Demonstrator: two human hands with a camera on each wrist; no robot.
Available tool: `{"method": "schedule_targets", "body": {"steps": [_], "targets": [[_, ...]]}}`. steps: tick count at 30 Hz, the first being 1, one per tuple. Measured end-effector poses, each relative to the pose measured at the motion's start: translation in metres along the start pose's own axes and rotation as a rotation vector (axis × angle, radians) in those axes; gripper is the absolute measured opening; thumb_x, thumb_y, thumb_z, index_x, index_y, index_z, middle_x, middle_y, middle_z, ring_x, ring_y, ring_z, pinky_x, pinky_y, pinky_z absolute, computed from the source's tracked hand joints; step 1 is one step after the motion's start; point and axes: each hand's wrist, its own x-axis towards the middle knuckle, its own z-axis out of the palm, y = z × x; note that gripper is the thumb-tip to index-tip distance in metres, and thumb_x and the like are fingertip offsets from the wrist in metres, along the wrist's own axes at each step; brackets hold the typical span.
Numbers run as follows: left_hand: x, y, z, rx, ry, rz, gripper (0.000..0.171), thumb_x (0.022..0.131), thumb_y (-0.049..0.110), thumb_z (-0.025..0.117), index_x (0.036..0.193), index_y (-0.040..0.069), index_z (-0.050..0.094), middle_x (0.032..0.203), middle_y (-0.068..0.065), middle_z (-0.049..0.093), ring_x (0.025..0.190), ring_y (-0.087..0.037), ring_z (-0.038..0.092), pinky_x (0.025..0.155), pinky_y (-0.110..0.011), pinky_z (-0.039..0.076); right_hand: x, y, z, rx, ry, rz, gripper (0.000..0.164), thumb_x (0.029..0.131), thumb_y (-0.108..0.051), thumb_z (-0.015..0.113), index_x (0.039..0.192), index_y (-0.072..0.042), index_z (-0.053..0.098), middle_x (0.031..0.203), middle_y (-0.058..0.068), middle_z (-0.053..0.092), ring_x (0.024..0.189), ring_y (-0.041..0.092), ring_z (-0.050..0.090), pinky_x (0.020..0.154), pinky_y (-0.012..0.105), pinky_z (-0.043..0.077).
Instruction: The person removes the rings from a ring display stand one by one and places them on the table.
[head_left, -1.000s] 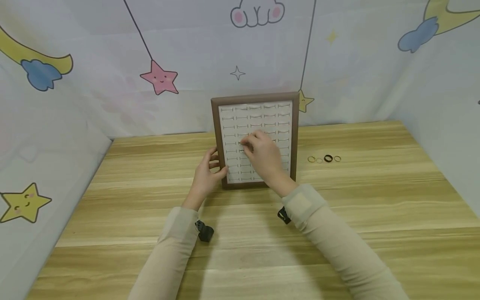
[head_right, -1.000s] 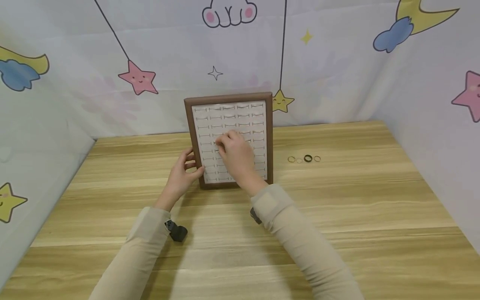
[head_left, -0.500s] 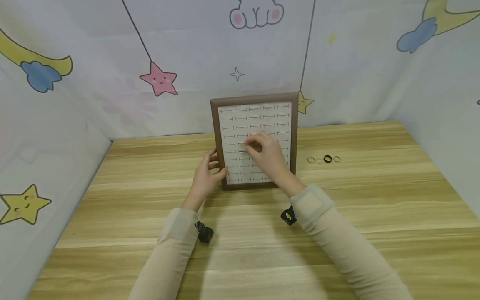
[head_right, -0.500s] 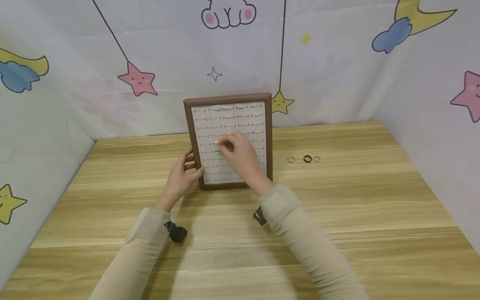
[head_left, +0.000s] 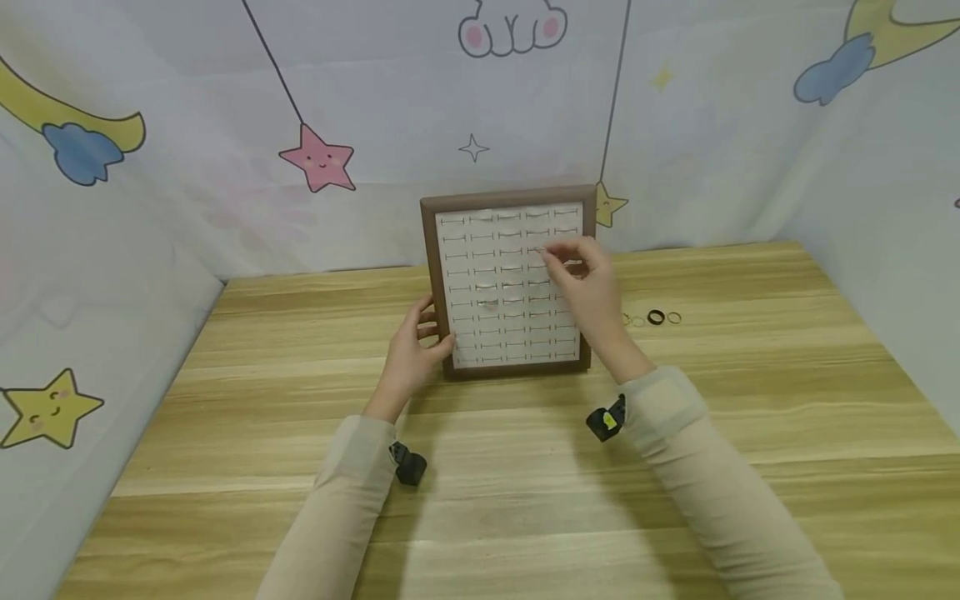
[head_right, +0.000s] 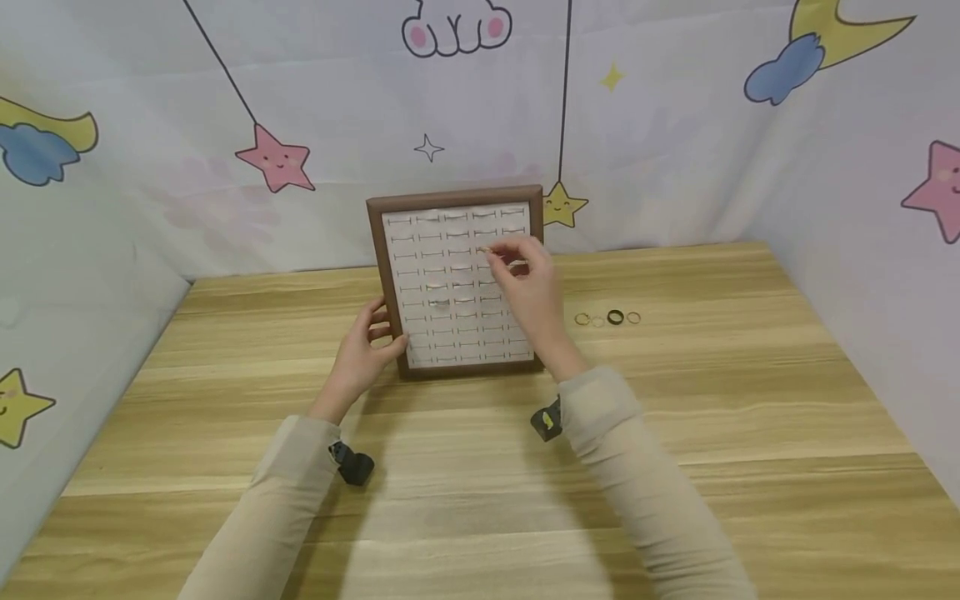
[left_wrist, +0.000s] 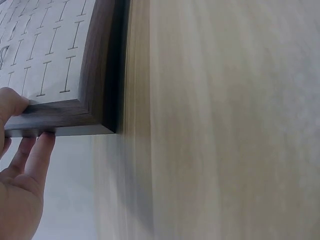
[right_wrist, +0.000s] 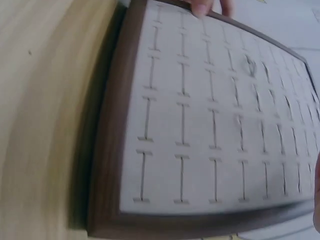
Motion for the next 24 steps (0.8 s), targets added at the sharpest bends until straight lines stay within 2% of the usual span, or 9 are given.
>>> {"method": "schedule_targets", "body": {"steps": [6, 10, 14, 18, 24], "targets": [[0.0, 0.0, 0.0, -0.009, -0.009, 0.001, 0.07, 0.091, 0.01, 0.061, 0.151, 0.015, 0.024, 0.141, -0.016, 0.044, 0.126, -0.034, 0.049, 0.098, -0.044, 0.052, 0.013, 0.015, -0.035, 0.009, 0.194, 0.046, 0.018, 0.09, -0.015, 0.065, 0.101, -0.001, 0.066, 0.096, -0.003, 0.065, 0.085, -0.003, 0.055, 0.074, 0.012, 0.047], [0.0, -0.001, 0.0, -0.008, -0.005, 0.0, 0.07, 0.091, 0.01, 0.061, 0.151, 0.015, 0.024, 0.14, -0.016, 0.045, 0.126, -0.034, 0.05, 0.098, -0.044, 0.052, 0.018, 0.032, -0.06, -0.04, 0.258, 0.145, 0.02, 0.091, -0.021, 0.065, 0.103, -0.005, 0.067, 0.088, -0.019, 0.059, 0.084, -0.004, 0.054, 0.072, 0.012, 0.045], [0.001, -0.001, 0.0, -0.005, -0.004, 0.002, 0.07, 0.091, 0.01, 0.061, 0.151, 0.015, 0.024, 0.14, -0.016, 0.045, 0.126, -0.034, 0.05, 0.098, -0.044, 0.052, 0.017, 0.052, -0.081, -0.119, 0.265, 0.279, 0.021, 0.092, -0.027, 0.063, 0.103, -0.009, 0.067, 0.083, -0.022, 0.054, 0.079, -0.005, 0.052, 0.067, 0.012, 0.043], [0.0, -0.001, -0.001, -0.005, -0.007, -0.002, 0.071, 0.091, 0.01, 0.061, 0.151, 0.015, 0.024, 0.14, -0.016, 0.045, 0.126, -0.035, 0.05, 0.098, -0.044, 0.052, 0.011, 0.071, -0.097, -0.208, 0.253, 0.394, 0.03, 0.093, -0.027, 0.06, 0.11, -0.004, 0.065, 0.082, -0.02, 0.051, 0.076, -0.004, 0.049, 0.065, 0.01, 0.042], [-0.001, -0.001, -0.001, 0.003, -0.013, -0.009, 0.071, 0.091, 0.01, 0.061, 0.151, 0.015, 0.023, 0.142, -0.016, 0.044, 0.127, -0.035, 0.049, 0.099, -0.045, 0.051, 0.002, 0.091, -0.118, -0.366, 0.147, 0.567, 0.036, 0.096, -0.025, 0.055, 0.121, -0.001, 0.061, 0.093, -0.008, 0.054, 0.071, -0.005, 0.046, 0.058, 0.009, 0.042]]}}
